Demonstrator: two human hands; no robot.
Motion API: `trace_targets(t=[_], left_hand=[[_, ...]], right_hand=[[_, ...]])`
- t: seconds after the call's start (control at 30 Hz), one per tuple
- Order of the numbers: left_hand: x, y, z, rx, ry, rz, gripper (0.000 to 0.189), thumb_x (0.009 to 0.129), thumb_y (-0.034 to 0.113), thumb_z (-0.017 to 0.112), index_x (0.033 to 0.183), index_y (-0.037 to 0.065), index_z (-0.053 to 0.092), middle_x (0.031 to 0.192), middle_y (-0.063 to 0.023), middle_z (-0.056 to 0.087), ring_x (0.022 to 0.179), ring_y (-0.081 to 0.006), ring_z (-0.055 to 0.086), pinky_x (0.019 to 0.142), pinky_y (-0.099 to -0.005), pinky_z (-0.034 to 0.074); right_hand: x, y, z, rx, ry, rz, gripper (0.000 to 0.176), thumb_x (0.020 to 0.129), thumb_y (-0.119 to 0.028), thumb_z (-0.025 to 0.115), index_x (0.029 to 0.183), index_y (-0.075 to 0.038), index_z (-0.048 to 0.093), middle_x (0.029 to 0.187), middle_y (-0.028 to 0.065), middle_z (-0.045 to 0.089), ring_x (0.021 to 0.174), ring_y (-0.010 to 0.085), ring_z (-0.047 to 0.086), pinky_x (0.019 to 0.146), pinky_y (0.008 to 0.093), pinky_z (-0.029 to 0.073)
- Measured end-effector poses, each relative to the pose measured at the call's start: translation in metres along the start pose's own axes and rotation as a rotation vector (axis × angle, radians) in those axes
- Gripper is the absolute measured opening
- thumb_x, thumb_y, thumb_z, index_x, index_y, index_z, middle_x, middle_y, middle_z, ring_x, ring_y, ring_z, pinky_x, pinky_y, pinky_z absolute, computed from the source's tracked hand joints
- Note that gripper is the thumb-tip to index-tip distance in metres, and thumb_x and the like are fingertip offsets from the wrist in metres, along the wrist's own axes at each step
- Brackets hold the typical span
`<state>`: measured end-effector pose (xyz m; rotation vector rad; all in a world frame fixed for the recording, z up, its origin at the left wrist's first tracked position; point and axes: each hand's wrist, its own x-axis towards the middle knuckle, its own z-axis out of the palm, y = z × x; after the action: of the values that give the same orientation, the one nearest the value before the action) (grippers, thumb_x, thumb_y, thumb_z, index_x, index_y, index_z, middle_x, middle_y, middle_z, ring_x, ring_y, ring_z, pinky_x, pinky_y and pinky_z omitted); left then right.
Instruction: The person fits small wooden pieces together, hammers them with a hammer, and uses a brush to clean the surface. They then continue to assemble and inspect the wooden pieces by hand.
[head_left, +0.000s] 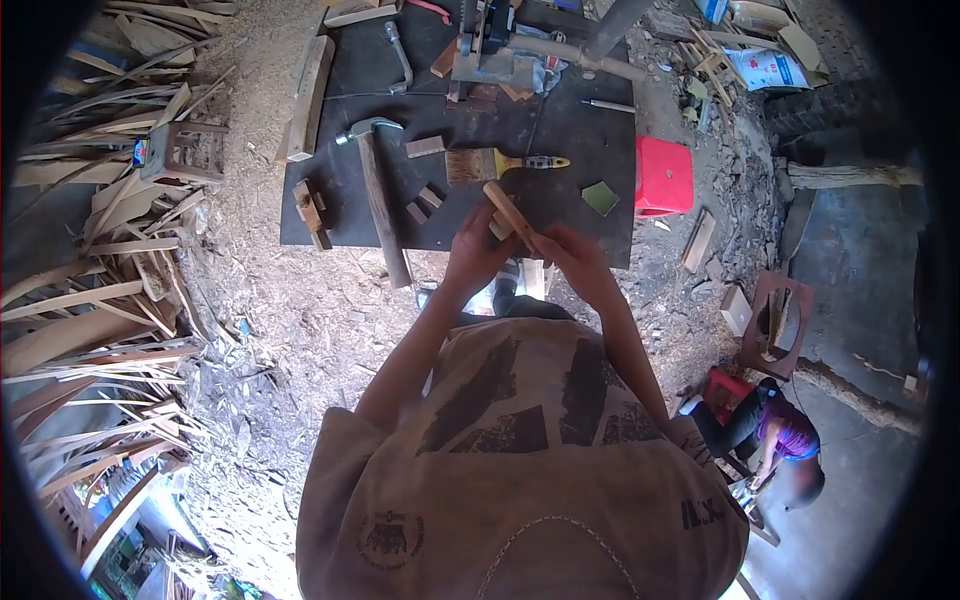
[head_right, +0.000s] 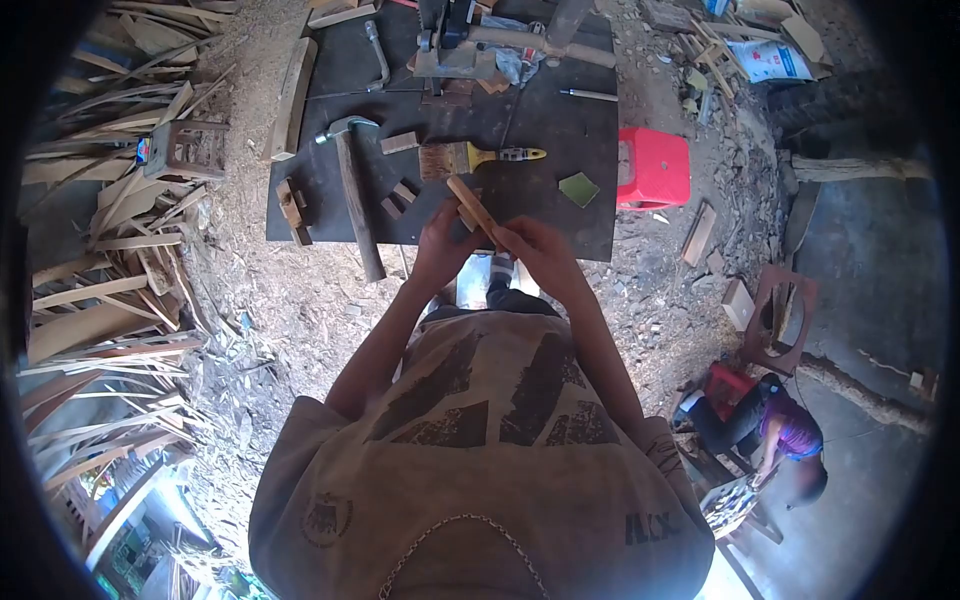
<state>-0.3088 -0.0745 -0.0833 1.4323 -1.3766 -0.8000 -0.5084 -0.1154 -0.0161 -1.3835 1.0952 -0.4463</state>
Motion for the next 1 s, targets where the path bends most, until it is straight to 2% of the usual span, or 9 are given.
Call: trace_targets(t=[0.4,0.6,0.7,0.9,1.0], left_hand=[[-0.0003,-0.0003,-0.0029,-0.008,-0.028,-0.034,0.056,0.085,0.015,0.08,0.136,0.006,0.061,0.125,-0.0195,0.067,0.115,-0.0415,0.066,0.095,-0.0477,0.055],[0.0002,0.0015,-0.0052,-0.018,-0.05,-0.042,0.06,0.085,0.017,0.08,0.141,0.009,0.06,0.127,-0.0184,0.068,0.117,-0.0407,0.066,0.098,-0.0474,0.054],[0.0013,0.0038,-0.0076,0.025,-0.094,-0.059,0.062,0.084,0.012,0.082,0.141,0.007,0.059,0.134,-0.0157,0.068,0.122,-0.036,0.067,0.1,-0.0429,0.055],[0.0009,0.0036,-0.009,-0.01,-0.122,-0.055,0.063,0.084,0.012,0.081,0.142,0.007,0.058,0.136,-0.0161,0.067,0.125,-0.0368,0.065,0.104,-0.0441,0.052],[-0.0018,-0.0037,-0.0074,-0.045,-0.143,-0.02,0.066,0.083,0.01,0.075,0.146,0.009,0.054,0.136,-0.0202,0.064,0.126,-0.0445,0.06,0.105,-0.0496,0.05]], right_hand=[[0.0004,0.0066,0.0039,-0.01,-0.022,0.007,0.035,0.104,-0.036,0.067,0.111,-0.002,0.071,0.094,0.0038,0.072,0.088,0.0105,0.064,0.08,0.0284,0.051],[-0.0003,0.0044,0.0037,-0.017,-0.026,0.013,0.036,0.104,-0.037,0.067,0.112,-0.002,0.07,0.095,0.0038,0.072,0.089,0.0108,0.065,0.082,0.0286,0.051],[-0.0001,0.0038,0.0033,-0.024,-0.027,0.022,0.036,0.104,-0.037,0.067,0.113,-0.002,0.07,0.094,0.004,0.072,0.09,0.0108,0.065,0.083,0.0285,0.051],[-0.0001,0.0039,0.0038,-0.009,-0.02,0.021,0.035,0.104,-0.037,0.066,0.111,-0.002,0.07,0.092,0.0038,0.071,0.086,0.0104,0.063,0.08,0.0283,0.05],[0.0005,0.0067,0.0043,-0.029,0.003,0.028,0.034,0.105,-0.036,0.066,0.107,-0.002,0.07,0.088,0.0034,0.07,0.082,0.0099,0.061,0.076,0.0282,0.049]])
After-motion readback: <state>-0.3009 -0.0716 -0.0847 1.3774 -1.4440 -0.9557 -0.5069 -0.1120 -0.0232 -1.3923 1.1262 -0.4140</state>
